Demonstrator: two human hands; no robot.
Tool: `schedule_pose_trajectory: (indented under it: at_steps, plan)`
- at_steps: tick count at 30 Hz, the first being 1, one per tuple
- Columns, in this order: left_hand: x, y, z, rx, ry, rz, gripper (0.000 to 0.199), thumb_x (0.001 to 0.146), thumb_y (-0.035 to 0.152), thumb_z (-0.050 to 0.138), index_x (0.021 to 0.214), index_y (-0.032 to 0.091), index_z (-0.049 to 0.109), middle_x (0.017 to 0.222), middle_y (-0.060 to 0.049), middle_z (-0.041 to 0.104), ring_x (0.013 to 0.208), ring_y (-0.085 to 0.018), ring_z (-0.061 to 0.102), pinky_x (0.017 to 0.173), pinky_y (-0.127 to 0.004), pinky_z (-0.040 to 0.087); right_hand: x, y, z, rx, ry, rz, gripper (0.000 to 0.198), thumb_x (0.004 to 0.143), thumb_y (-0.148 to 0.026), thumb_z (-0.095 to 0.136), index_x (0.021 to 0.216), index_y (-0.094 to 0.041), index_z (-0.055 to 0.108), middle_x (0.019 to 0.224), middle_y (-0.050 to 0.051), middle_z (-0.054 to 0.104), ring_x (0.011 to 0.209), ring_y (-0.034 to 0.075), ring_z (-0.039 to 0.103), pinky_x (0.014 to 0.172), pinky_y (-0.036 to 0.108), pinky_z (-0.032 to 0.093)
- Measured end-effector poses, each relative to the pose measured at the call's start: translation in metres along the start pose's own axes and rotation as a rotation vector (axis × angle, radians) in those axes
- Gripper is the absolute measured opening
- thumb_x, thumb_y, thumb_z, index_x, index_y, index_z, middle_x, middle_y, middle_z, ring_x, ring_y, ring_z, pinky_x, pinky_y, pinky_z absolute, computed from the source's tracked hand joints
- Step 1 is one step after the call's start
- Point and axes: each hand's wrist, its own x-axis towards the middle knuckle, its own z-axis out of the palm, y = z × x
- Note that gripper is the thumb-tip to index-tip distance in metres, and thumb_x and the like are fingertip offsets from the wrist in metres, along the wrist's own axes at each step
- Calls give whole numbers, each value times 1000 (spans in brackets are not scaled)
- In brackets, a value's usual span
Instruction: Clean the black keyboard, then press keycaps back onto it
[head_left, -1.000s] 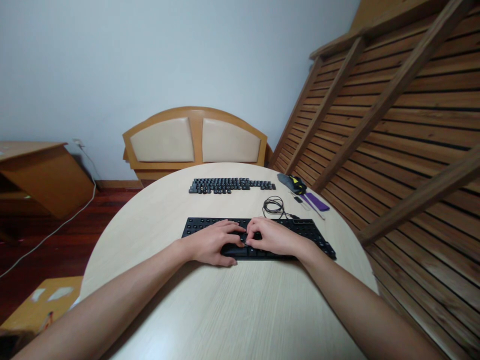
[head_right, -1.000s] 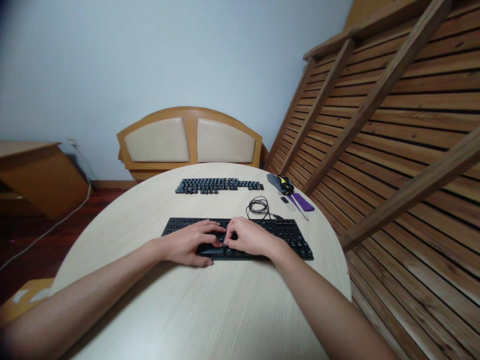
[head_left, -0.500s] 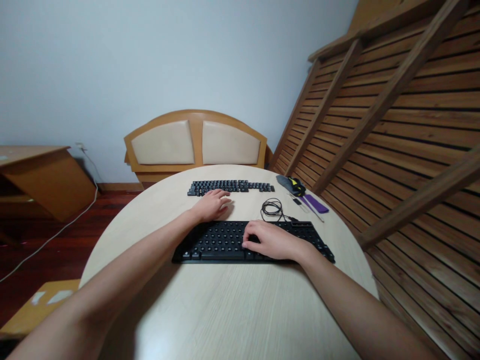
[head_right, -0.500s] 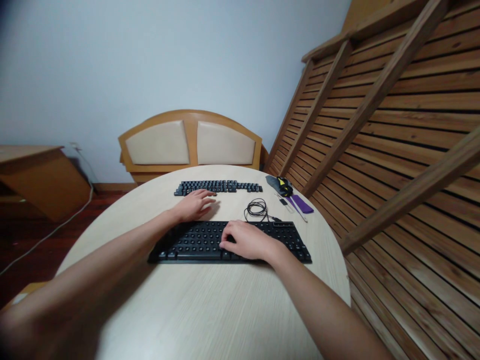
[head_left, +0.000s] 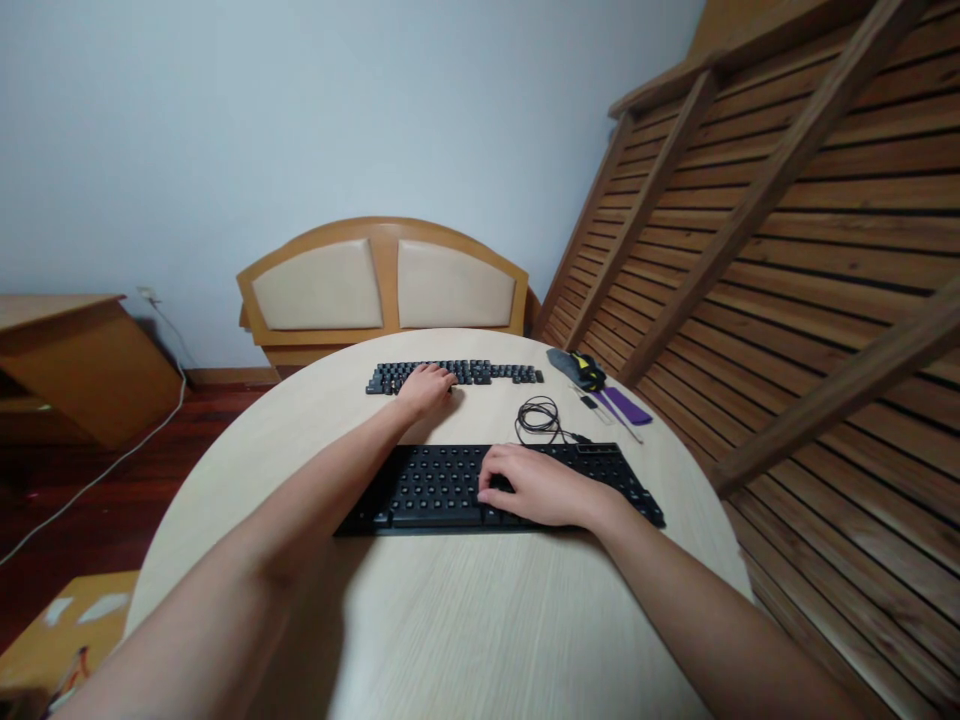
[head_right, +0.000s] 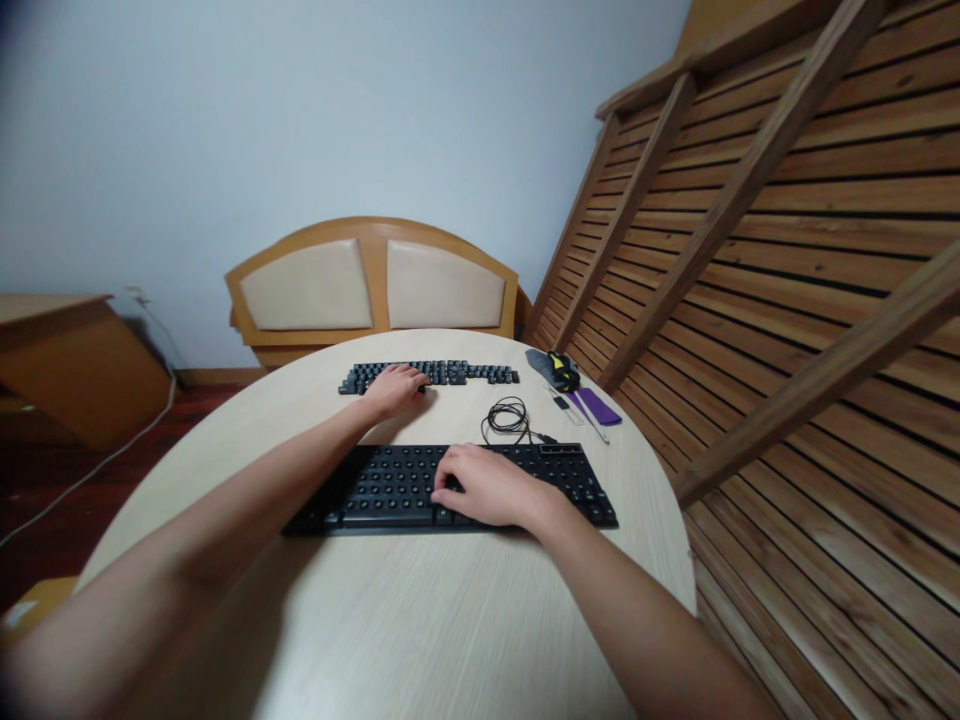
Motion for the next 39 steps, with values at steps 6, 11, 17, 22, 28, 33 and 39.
schedule_pose_trajectory:
  at_steps: [6,11,17,22,28,33,39]
  plan:
    - [6,4,-1,-60,-4,9,27,86,14,55,107,16,72,108,-12,71,110,-30,61,97,-41,44,0,-1,0,3,-6,7,9,91,-27,65,90,-19,70,98,7,68,95,21,62,88,34,47]
    - [1,13,-5,-168,-20,53,28,84,10,54,102,16,75,104,-10,71,99,-26,67,92,-35,49,-1,-1,-2,4,-17,9,11,91,-30,65,91,-20,69,99,6,67,97,22,61,90,35,46]
    - [-26,36,-28,-348,40,57,30,85,8,55,107,18,73,110,-7,70,98,-22,69,87,-29,53,-3,0,-2,-8,-31,11,22,88,-42,68,95,-21,69,102,7,66,102,23,59,90,35,47]
    - [-62,58,-45,-617,96,-76,20,85,9,58,96,15,73,100,-7,74,93,-19,69,87,-28,53,-3,0,-4,-13,-48,11,25,86,-44,70,95,-21,68,104,6,65,102,24,59,91,35,46]
    - [-110,81,-48,-1117,-91,-245,18,85,19,61,98,16,73,93,-4,76,84,-18,69,78,-29,54,-4,2,-6,14,-83,15,39,70,-44,84,98,-23,67,106,4,63,103,24,58,90,34,45]
    - [-122,85,-57,-1166,-192,-273,19,83,23,63,97,17,74,85,-2,75,75,-17,67,68,-26,50,-4,4,-6,15,-76,-2,38,70,-42,84,98,-23,67,105,3,63,102,23,58,90,34,45]
    - [-123,86,-68,-1153,-220,-210,18,81,21,65,96,20,75,95,0,77,85,-18,68,79,-28,50,-3,5,-6,11,-73,-22,38,70,-44,85,96,-23,67,103,3,64,101,23,58,89,33,45]
